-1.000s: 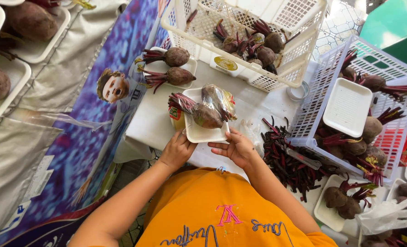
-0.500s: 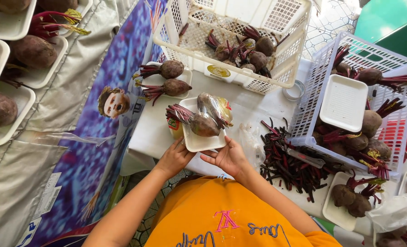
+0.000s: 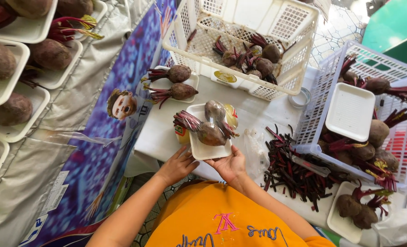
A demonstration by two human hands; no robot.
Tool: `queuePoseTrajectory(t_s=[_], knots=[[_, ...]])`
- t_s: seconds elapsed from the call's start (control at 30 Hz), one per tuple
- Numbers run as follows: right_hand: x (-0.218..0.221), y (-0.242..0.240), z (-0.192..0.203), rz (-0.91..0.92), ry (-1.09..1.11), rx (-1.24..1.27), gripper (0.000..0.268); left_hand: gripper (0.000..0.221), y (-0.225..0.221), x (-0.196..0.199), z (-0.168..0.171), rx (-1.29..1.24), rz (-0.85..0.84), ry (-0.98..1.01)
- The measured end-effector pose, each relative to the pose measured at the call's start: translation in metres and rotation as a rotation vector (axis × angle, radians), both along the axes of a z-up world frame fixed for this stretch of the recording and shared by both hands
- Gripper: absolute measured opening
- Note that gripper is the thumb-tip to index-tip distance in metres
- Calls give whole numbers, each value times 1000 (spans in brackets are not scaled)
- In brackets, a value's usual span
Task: The person is packaging fresh beets by placing them on foam trays and wrapping them with plastic film.
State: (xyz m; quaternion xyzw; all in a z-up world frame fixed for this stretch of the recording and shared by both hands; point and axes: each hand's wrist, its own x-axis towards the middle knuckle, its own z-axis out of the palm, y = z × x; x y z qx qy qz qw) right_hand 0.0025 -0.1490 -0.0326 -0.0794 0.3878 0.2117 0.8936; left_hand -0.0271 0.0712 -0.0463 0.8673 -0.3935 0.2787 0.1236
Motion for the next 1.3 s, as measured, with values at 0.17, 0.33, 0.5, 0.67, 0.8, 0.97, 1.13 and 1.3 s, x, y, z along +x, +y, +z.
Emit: queuePoseTrajectory(t_s=[0.17, 0.33, 0.5, 0.67, 0.8, 0.97, 1.13, 1.3], knots=[[3, 6, 1, -45, 22, 1, 61, 11, 1, -11, -54, -281, -9, 365], [1, 9, 8, -86, 48, -11, 65, 29, -6, 2, -43, -1488, 582, 1190], [5, 9, 5, -85, 38, -21, 66, 15, -19, 15, 11, -1381, 661, 1085], [4, 9, 4, -73, 23, -23, 67, 56, -45, 30, 56, -1398, 682, 1381], [3, 9, 4, -81, 28, -17, 65, 72, -46, 47, 62, -1272, 756, 1447], [6, 9, 3, -94, 19, -7, 65, 73, -34, 61, 18, -955, 884, 1364], [4, 7, 2, -71, 30, 8, 66, 79, -56, 49, 79, -1292, 841, 1540], [6, 5, -5, -66, 24, 2, 66, 80, -77, 49, 100, -1335, 829, 1689]])
